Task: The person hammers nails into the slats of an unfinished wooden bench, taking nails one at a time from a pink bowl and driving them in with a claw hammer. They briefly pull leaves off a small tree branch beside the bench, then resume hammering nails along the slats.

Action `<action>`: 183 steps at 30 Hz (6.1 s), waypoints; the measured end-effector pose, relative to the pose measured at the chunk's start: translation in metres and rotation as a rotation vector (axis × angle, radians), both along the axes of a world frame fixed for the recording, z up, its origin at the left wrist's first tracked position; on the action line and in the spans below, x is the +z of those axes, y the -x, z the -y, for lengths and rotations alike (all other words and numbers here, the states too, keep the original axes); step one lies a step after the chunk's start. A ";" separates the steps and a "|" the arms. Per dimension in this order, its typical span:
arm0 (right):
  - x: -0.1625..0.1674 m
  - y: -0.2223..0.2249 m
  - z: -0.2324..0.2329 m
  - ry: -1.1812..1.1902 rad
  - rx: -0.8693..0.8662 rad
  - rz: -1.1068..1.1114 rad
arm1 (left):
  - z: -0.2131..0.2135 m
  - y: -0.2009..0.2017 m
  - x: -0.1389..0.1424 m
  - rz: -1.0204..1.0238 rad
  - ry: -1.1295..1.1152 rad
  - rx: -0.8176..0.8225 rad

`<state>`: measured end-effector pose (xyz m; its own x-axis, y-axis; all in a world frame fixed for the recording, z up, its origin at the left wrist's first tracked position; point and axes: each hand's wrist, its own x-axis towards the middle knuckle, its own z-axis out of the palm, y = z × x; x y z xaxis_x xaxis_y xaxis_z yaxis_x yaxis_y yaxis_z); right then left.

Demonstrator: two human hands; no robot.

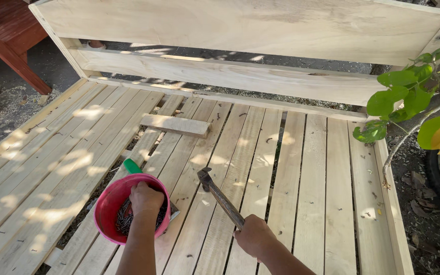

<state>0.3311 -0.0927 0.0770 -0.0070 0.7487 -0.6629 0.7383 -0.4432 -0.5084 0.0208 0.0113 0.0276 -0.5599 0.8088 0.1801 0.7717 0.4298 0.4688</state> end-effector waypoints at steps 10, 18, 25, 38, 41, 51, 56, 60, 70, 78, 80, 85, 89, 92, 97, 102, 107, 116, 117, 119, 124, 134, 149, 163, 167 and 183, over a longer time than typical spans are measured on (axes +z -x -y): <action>0.003 -0.002 0.000 0.047 0.031 0.050 | 0.015 0.014 -0.006 0.097 -0.051 -0.067; 0.007 -0.003 -0.001 0.070 0.018 0.037 | 0.039 0.050 -0.015 0.056 0.057 0.074; 0.010 -0.004 0.003 0.046 0.021 0.048 | 0.044 0.086 -0.022 -0.034 0.057 0.237; 0.006 -0.004 0.002 0.077 0.025 0.031 | 0.044 0.059 0.021 0.181 -0.009 0.209; 0.004 -0.005 0.002 0.076 0.020 0.024 | 0.045 0.061 0.018 0.106 0.017 0.181; -0.001 -0.006 0.002 0.065 -0.009 0.028 | 0.036 0.079 -0.001 0.034 0.231 -0.016; -0.002 -0.006 0.002 0.062 0.013 0.039 | 0.048 0.079 0.005 0.338 -0.104 0.081; -0.003 -0.007 0.002 0.056 0.020 0.030 | 0.057 0.077 0.013 0.332 -0.402 -0.054; -0.001 -0.009 0.003 0.072 -0.018 0.039 | 0.055 0.075 0.018 0.676 -0.360 0.017; 0.001 -0.010 0.002 0.103 -0.023 0.042 | 0.057 0.077 0.016 0.750 -0.352 -0.018; 0.001 -0.009 0.002 0.105 -0.036 0.044 | 0.059 0.075 0.019 0.753 -0.342 0.005; 0.000 -0.010 0.003 0.106 -0.038 0.039 | 0.063 0.064 0.032 0.776 -0.394 0.003; -0.003 -0.011 0.003 0.106 -0.029 0.041 | 0.065 0.047 0.045 0.671 -0.545 -0.027; -0.005 -0.011 0.003 0.111 -0.038 0.031 | 0.058 0.024 0.045 0.505 -0.755 -0.180; -0.003 -0.009 0.002 0.113 -0.033 0.049 | 0.018 -0.045 -0.009 0.575 -0.731 -0.254; 0.000 -0.010 0.005 0.120 -0.058 0.030 | -0.023 -0.058 -0.084 0.937 -0.582 -0.121; -0.005 -0.011 0.007 0.114 -0.062 0.062 | -0.060 -0.027 -0.099 0.907 -0.604 0.000; -0.031 -0.017 0.004 0.008 -0.009 0.135 | -0.091 -0.034 -0.090 0.734 -0.635 -0.027; -0.032 -0.017 0.004 -0.011 -0.014 0.134 | -0.091 -0.035 -0.089 0.646 -0.615 -0.033; -0.035 -0.018 0.002 0.031 -0.026 0.142 | -0.089 -0.037 -0.087 0.469 -0.570 -0.046; -0.036 -0.018 0.001 0.128 -0.017 0.089 | -0.080 -0.046 -0.075 0.302 -0.494 -0.048; -0.025 -0.016 -0.007 0.047 -0.063 0.035 | -0.069 -0.068 -0.061 0.146 -0.448 -0.036; 0.018 0.027 -0.034 -0.106 -0.041 0.003 | -0.062 -0.082 -0.042 0.188 -0.365 -0.019; 0.024 0.048 -0.046 -0.150 0.009 0.006 | -0.057 -0.087 -0.030 0.201 -0.290 -0.018; 0.025 0.055 -0.051 -0.254 0.028 -0.010 | -0.055 -0.088 -0.028 0.207 -0.296 -0.020; 0.008 0.059 -0.061 -0.083 0.046 0.032 | -0.055 -0.088 -0.026 0.229 -0.278 -0.035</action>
